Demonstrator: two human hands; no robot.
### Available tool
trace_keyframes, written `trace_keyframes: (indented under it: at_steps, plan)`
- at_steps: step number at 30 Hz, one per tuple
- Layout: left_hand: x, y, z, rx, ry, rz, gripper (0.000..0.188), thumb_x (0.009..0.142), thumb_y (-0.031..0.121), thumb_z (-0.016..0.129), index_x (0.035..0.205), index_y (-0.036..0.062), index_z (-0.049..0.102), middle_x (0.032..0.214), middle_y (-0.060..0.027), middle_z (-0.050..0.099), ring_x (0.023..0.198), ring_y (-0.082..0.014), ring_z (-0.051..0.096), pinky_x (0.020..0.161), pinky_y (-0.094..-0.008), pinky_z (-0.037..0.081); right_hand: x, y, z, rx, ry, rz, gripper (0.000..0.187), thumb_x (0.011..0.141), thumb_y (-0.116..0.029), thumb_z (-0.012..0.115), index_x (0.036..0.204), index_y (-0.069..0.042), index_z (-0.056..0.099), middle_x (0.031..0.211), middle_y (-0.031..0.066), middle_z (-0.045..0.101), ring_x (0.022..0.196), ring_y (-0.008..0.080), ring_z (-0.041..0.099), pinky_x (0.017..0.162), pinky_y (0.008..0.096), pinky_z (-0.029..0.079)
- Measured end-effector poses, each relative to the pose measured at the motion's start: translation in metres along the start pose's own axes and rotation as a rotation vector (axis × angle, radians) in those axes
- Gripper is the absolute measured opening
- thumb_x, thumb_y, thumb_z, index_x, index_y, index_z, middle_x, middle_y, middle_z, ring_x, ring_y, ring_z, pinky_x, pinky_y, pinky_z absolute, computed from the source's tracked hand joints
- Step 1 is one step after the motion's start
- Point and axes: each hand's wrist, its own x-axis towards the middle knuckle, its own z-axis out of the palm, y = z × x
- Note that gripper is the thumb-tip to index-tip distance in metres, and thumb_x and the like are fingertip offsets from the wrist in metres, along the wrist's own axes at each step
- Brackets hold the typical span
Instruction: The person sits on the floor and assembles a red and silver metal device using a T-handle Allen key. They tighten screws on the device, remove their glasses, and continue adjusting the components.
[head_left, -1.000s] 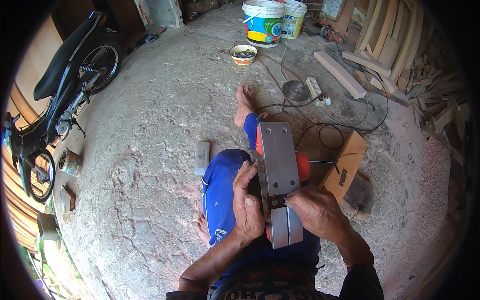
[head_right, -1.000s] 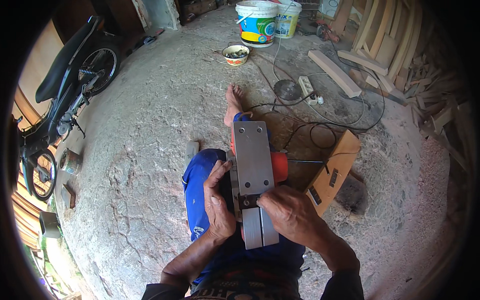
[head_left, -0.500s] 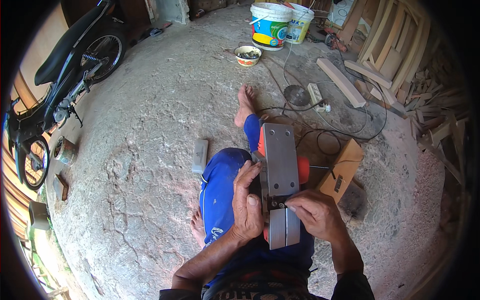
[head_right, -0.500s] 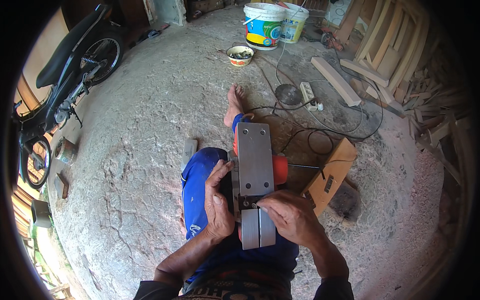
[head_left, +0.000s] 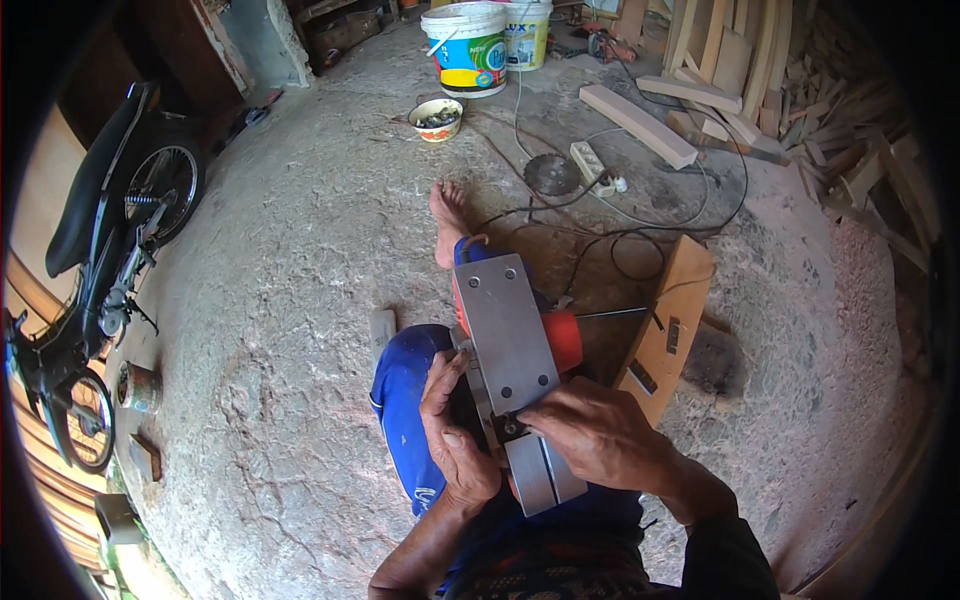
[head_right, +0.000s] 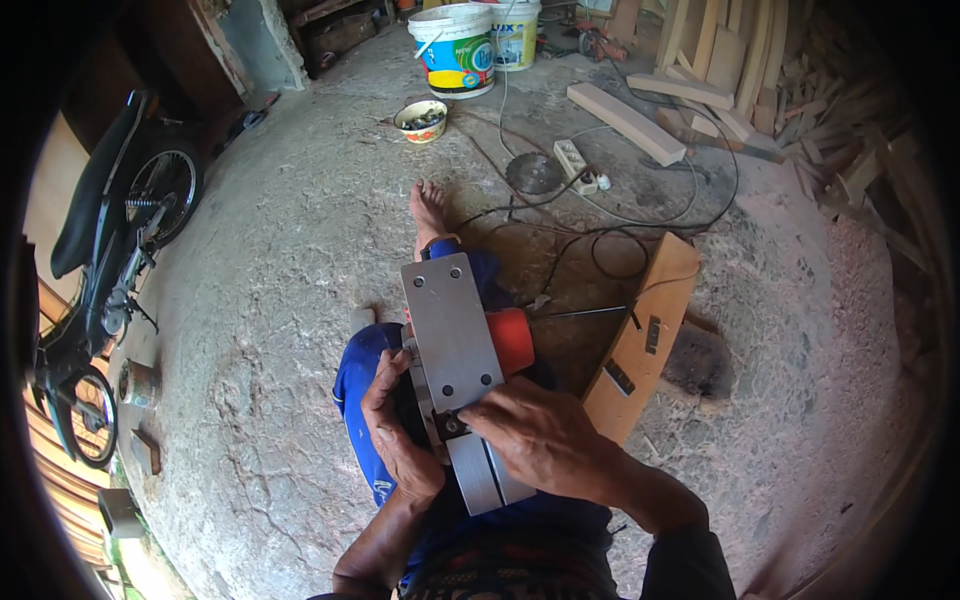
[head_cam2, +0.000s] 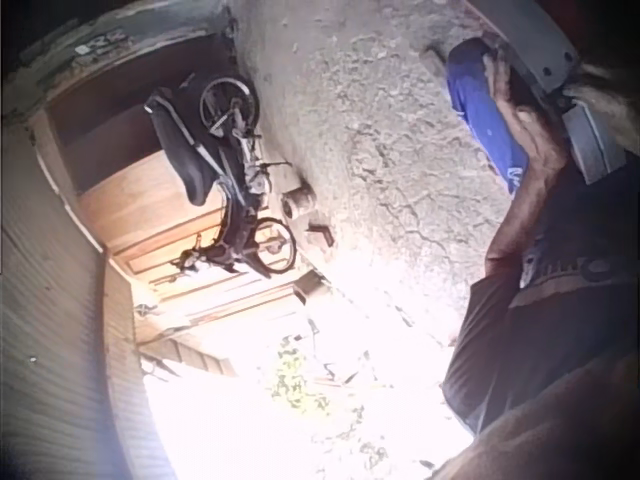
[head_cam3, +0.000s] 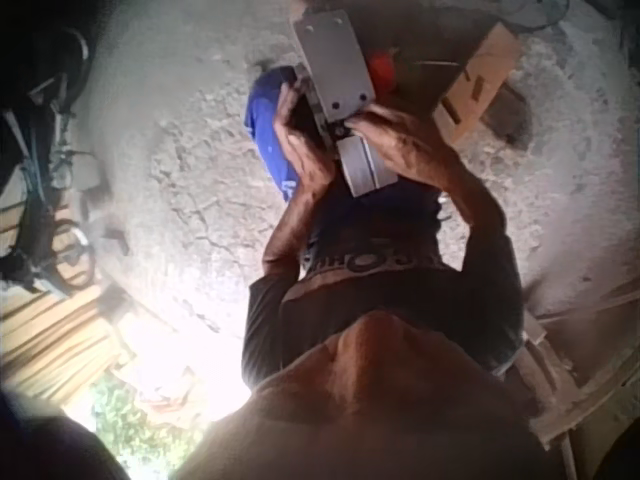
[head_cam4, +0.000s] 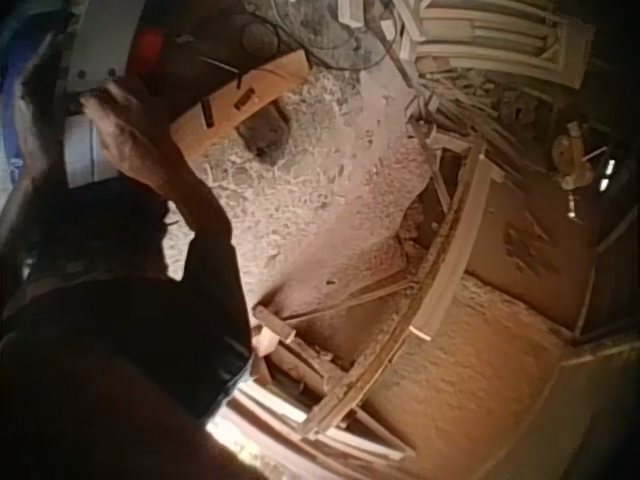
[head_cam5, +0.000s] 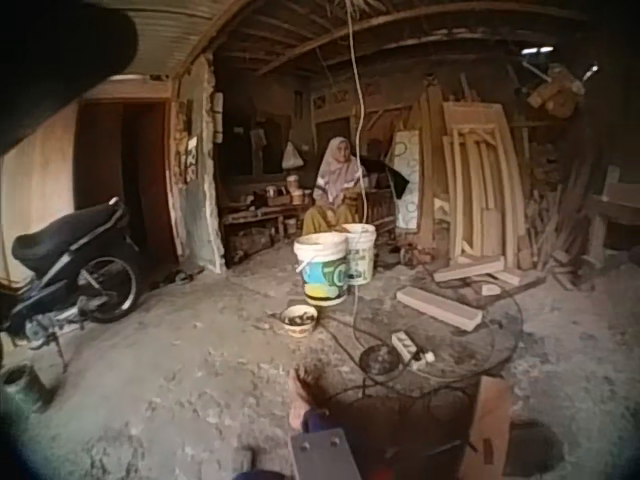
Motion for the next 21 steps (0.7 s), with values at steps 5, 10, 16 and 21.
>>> trace_keyframes:
  at_steps: [5,10,16,21]
  plan:
    - [-0.002,-0.003,0.002,-0.140,-0.004,-0.065,0.078,0.108,0.062,0.032,0.145,-0.0056,0.040,0.153,-0.0246,0.046,0.147,-0.0349,0.040,0.125,-0.0492,0.026,0.003,0.003,0.009,-0.113,0.027,-0.096,0.018,0.084,-0.010,0.070,0.100,-0.005,0.066,0.092,0.0050,0.057,0.088,0.0192,0.062,0.065,0.0319,0.057]
    - [-0.006,0.002,-0.006,-0.101,0.072,-0.077,0.072,0.109,0.062,0.025,0.144,0.0024,0.044,0.147,-0.0199,0.053,0.147,-0.0341,0.041,0.126,-0.0534,0.025,0.004,-0.003,0.013,0.032,0.108,-0.138,0.018,0.084,-0.009,0.069,0.099,-0.004,0.062,0.092,0.0053,0.056,0.086,0.0193,0.061,0.065,0.0316,0.057]
    - [-0.009,-0.003,-0.017,-0.190,0.187,-0.149,0.067,0.109,0.056,0.026,0.140,0.0008,0.048,0.142,-0.0184,0.057,0.142,-0.0324,0.046,0.123,-0.0551,0.033,0.018,0.060,-0.010,0.297,0.577,0.024,0.014,0.091,-0.006,0.071,0.104,-0.007,0.068,0.093,0.0079,0.067,0.084,0.0243,0.068,0.072,0.0376,0.057]
    - [-0.002,0.000,-0.017,-0.092,0.171,-0.114,0.067,0.109,0.056,0.027,0.140,0.0006,0.047,0.142,-0.0192,0.056,0.142,-0.0328,0.047,0.123,-0.0547,0.032,0.030,0.240,0.072,0.193,0.579,0.557,0.012,0.091,-0.008,0.068,0.103,-0.006,0.068,0.094,0.0140,0.072,0.086,0.0311,0.072,0.075,0.0430,0.054]
